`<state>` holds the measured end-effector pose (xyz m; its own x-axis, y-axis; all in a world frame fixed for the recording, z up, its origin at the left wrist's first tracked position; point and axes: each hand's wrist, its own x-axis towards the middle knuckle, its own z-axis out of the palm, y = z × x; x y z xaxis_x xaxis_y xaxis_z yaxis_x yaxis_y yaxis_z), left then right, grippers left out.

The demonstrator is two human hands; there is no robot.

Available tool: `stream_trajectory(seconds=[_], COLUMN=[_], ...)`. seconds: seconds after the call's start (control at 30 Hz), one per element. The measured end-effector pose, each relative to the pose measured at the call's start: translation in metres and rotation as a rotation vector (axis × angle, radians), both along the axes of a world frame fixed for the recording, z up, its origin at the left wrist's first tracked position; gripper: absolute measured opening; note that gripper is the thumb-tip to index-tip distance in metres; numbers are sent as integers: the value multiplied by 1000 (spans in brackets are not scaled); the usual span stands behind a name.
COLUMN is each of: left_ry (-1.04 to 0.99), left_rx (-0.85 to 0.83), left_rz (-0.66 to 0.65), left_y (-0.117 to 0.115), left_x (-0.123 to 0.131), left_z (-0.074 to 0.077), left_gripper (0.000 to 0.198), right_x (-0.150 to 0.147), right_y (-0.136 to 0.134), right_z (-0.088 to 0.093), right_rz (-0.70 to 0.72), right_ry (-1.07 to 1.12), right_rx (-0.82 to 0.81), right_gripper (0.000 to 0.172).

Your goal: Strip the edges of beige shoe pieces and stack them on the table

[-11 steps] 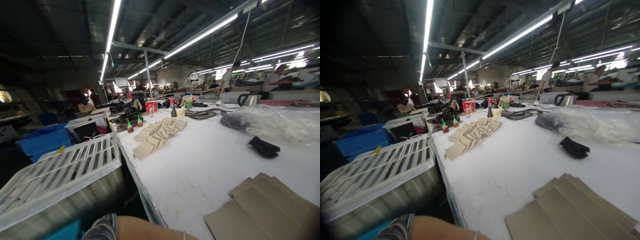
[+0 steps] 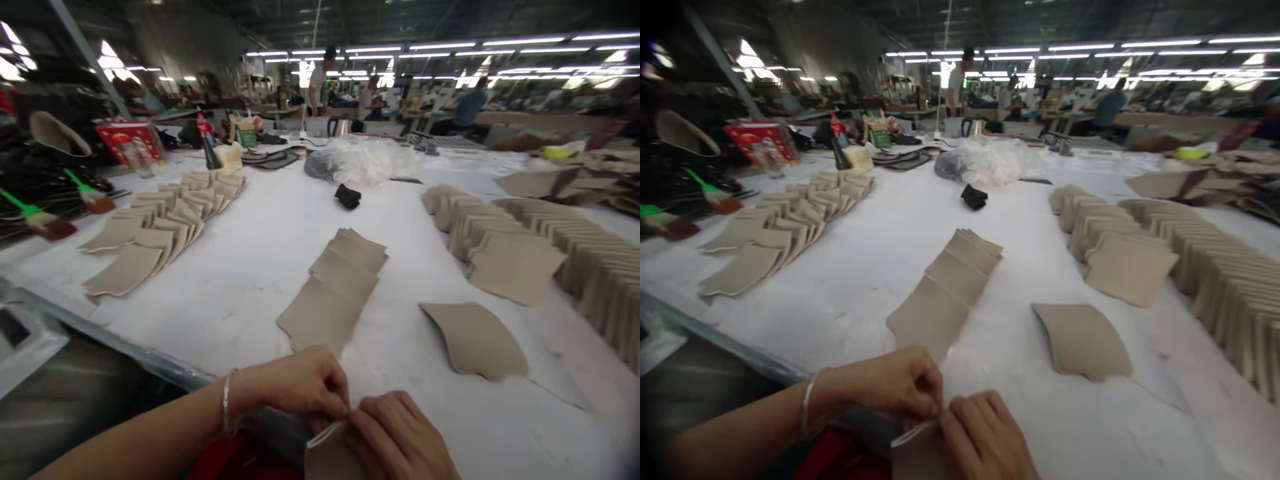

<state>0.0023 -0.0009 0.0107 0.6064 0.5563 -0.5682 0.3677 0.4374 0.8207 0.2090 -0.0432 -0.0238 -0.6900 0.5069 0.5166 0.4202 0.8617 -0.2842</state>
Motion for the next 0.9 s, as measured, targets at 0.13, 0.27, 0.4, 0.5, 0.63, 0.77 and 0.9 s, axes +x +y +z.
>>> stream_trajectory(seconds=[0.13,0.27,0.4,0.5,0.63,0.77,0.9], left_ry=[15,57,63,61,92,153,288], left_rx=[31,57,69,74,122,286,542], left_rz=[4,-2,-29,-46,-85,-108,-165], left_y=[-2,-3,-3,-2,-4,-8,-6], left_x=[3,8,10,9,10,18,27], left_z=[-2,-5,-6,-5,-4,7,22], left_gripper=[13,13,12,13,11,7,15], right_x=[-7,-8,-6,-5,-3,0,2], right_y=[2,-1,1,3,6,8,7], right_z=[6,8,9,11,8,7,16], right_rz=[-44,-76,-85,-72,-77,-78,-138], right_ry=[11,-14,-57,-51,-34,-116,-198], right_rx=[-26,-25,-68,-67,-152,-211,-172], right_gripper=[22,31,33,27,12,23,27])
